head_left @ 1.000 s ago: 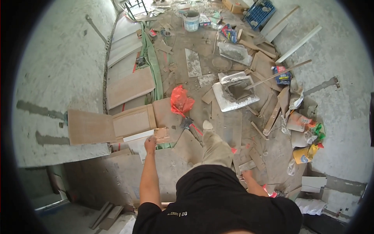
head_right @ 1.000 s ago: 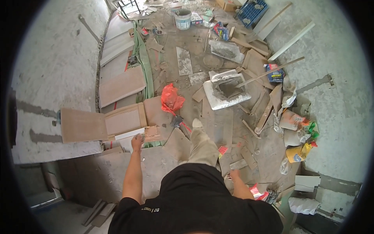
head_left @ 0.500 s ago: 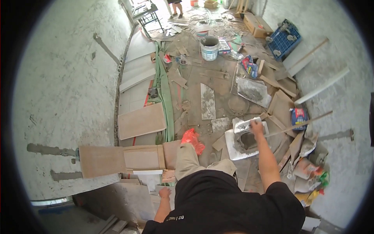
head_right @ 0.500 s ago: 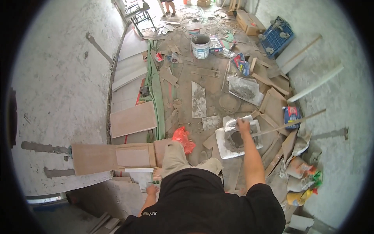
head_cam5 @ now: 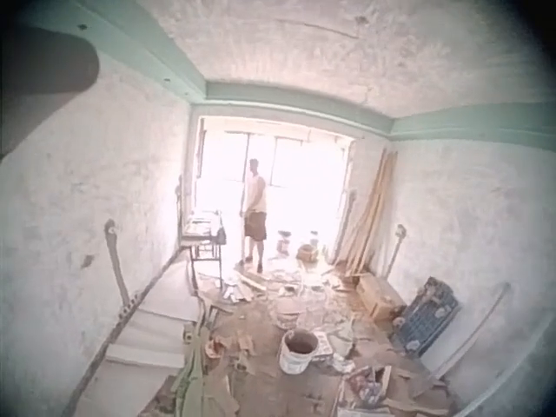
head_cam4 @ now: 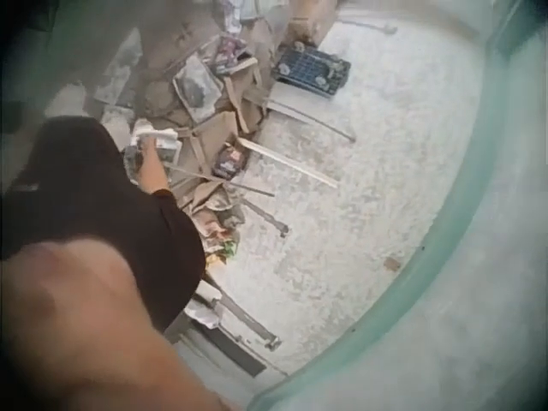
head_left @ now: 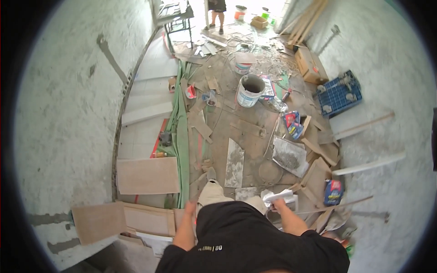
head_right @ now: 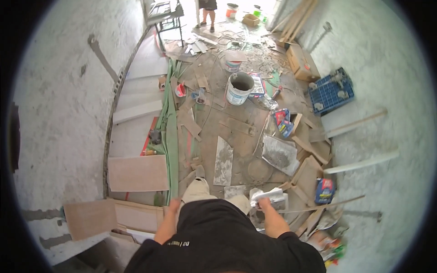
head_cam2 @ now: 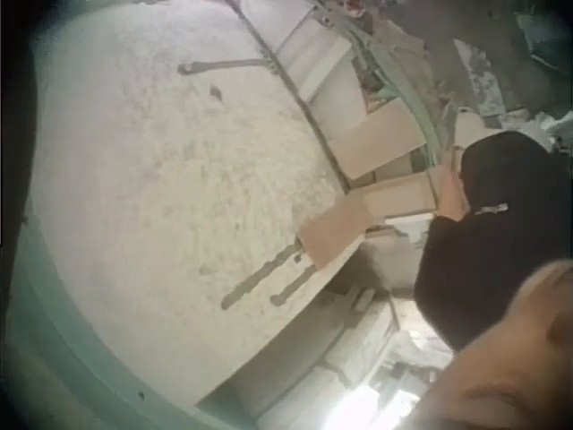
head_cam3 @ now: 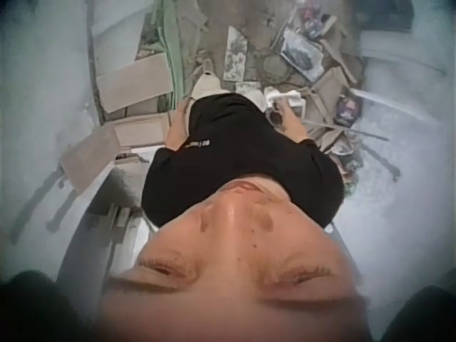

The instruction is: Measure, mark, and cut a ceramic tile using a tape measure, straight edge, and angle grinder.

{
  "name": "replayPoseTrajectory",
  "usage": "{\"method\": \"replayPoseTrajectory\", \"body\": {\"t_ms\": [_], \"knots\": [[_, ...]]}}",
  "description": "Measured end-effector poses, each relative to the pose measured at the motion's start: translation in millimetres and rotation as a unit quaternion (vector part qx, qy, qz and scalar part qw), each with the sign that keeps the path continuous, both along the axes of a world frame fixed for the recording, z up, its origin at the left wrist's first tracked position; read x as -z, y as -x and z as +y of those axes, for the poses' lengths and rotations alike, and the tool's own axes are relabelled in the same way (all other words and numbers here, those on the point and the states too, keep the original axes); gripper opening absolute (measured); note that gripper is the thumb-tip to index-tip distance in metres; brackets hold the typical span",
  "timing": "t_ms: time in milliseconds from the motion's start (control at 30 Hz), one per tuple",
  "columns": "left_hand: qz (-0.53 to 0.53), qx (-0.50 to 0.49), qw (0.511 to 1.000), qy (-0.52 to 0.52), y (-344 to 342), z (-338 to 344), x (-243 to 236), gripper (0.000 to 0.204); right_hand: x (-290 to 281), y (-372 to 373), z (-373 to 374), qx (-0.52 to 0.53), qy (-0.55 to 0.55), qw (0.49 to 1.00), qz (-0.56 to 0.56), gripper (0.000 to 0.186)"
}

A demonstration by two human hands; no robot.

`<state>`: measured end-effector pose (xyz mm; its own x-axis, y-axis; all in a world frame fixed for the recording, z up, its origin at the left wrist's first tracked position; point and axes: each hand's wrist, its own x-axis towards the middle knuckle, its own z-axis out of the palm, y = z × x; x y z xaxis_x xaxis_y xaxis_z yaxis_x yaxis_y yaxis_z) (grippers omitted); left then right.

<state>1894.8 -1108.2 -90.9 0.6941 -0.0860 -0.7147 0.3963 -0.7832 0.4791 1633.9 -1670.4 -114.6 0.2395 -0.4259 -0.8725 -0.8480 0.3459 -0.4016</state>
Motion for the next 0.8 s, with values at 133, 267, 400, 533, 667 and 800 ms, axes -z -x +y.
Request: {"method": "replayPoseTrajectory", "body": {"t_ms": [133, 267, 400, 533, 667, 800], "knots": [[-0.025, -0.4, 0.891, 0.212, -204, -67, -10, 0.031, -87, -88, -19, 0.098, 0.139, 0.985, 0.027, 0.034], [-0.117, -0.238, 0.955, 0.131, -394, -118, -12, 0.037, -86, -195, -83, 0.138, 0.196, 0.969, -0.063, 0.031], [-0.126, -0.239, 0.952, 0.142, -551, -173, 7, 0.04, -55, -333, -111, 0.063, 0.171, 0.983, -0.036, 0.026], [-0.06, -0.284, 0.918, 0.271, -640, -278, -2, 0.049, -35, -484, -159, -0.03, 0.091, 0.995, -0.006, 0.038], [-0.029, -0.273, 0.929, 0.248, -666, -349, -10, 0.066, 3, -637, -284, -0.214, 0.237, 0.945, 0.076, 0.059], [0.138, -0.389, 0.898, 0.155, -709, -371, -36, 0.043, -31, -841, -435, -0.16, 0.352, 0.922, -0.013, 0.052]]}}
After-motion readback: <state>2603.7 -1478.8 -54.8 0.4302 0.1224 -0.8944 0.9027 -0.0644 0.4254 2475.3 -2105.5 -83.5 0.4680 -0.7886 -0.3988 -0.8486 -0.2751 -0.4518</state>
